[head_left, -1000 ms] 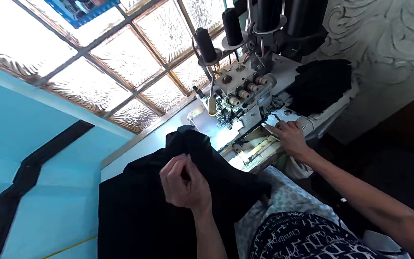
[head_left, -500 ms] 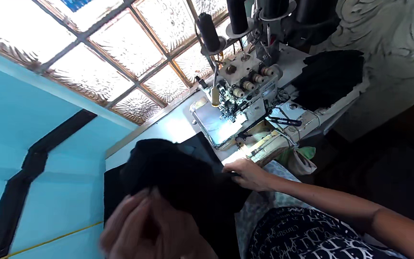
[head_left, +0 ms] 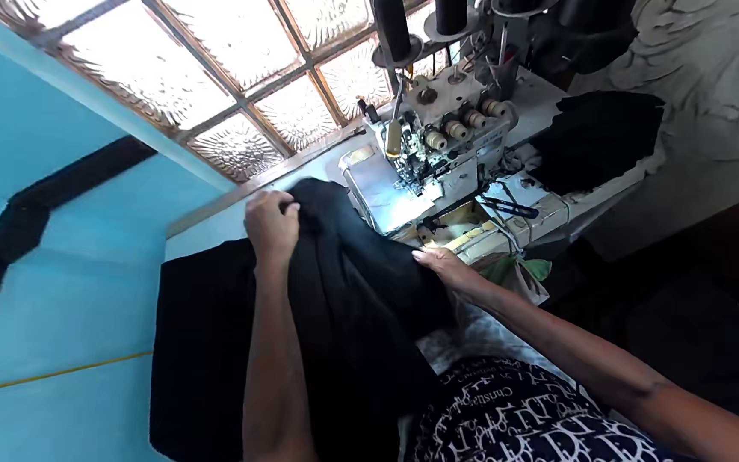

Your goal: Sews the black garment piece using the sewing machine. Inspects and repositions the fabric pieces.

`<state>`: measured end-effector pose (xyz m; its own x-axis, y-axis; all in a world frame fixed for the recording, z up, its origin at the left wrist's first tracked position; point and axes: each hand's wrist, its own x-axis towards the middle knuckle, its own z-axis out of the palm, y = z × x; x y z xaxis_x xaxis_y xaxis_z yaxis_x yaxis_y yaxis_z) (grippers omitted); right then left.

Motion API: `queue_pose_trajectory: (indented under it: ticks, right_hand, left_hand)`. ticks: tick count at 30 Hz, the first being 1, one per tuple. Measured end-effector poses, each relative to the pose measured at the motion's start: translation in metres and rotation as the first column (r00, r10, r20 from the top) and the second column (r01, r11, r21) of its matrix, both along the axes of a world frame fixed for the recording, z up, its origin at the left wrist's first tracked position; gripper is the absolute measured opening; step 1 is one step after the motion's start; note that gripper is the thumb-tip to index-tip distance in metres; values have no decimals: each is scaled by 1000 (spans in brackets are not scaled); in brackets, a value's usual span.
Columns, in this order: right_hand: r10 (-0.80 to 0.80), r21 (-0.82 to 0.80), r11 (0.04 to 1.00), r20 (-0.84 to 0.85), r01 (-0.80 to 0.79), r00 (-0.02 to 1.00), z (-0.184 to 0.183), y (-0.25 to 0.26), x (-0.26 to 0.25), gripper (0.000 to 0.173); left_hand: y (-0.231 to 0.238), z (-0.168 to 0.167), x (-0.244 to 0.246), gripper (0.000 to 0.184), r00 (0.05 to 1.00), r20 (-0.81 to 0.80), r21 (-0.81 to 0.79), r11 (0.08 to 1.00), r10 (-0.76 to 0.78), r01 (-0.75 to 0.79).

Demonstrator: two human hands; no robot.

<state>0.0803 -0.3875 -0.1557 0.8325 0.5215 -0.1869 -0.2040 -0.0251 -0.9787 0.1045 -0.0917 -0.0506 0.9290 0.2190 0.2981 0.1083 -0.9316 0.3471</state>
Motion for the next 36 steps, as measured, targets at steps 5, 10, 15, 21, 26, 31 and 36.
queue_pose_trajectory:
  ticks: [5,10,15,21,26,31,36]
  right_hand:
    - [23,-125,992,-80,-33,997,-16,-12,5,37]
    - [-43,-31,999,9,43,999,-18,-18,13,23]
    - [-89,-3,996,-44,89,995,-23,-14,21,17]
    - [-33,14,999,-93,34,995,-23,-16,23,19]
    - [-14,11,1000,-110,16,994,-17,-18,19,19]
    - [-31,53,998,-133,38,991,-14,-16,17,18]
    - [-33,117,992,-59,40,998,-13,-12,3,20]
  left_hand:
    - [-14,-45,-43,19,1000,-11,-27,999,-21,21]
    - [-40,-48,-77,12,985,21,-127,977,-171,172]
    - [-47,-54,-107,12,960,-202,-271,953,-196,137]
    - [-51,-74,-128,21,851,-506,-329,944,-144,-36]
    - [-52,-73,-170,15,909,-341,-286,947,-241,144]
    - [-66,-69,-192,11,957,-221,-225,964,-191,140]
    - [-101,-56,-185,9,990,-70,-486,871,-121,72]
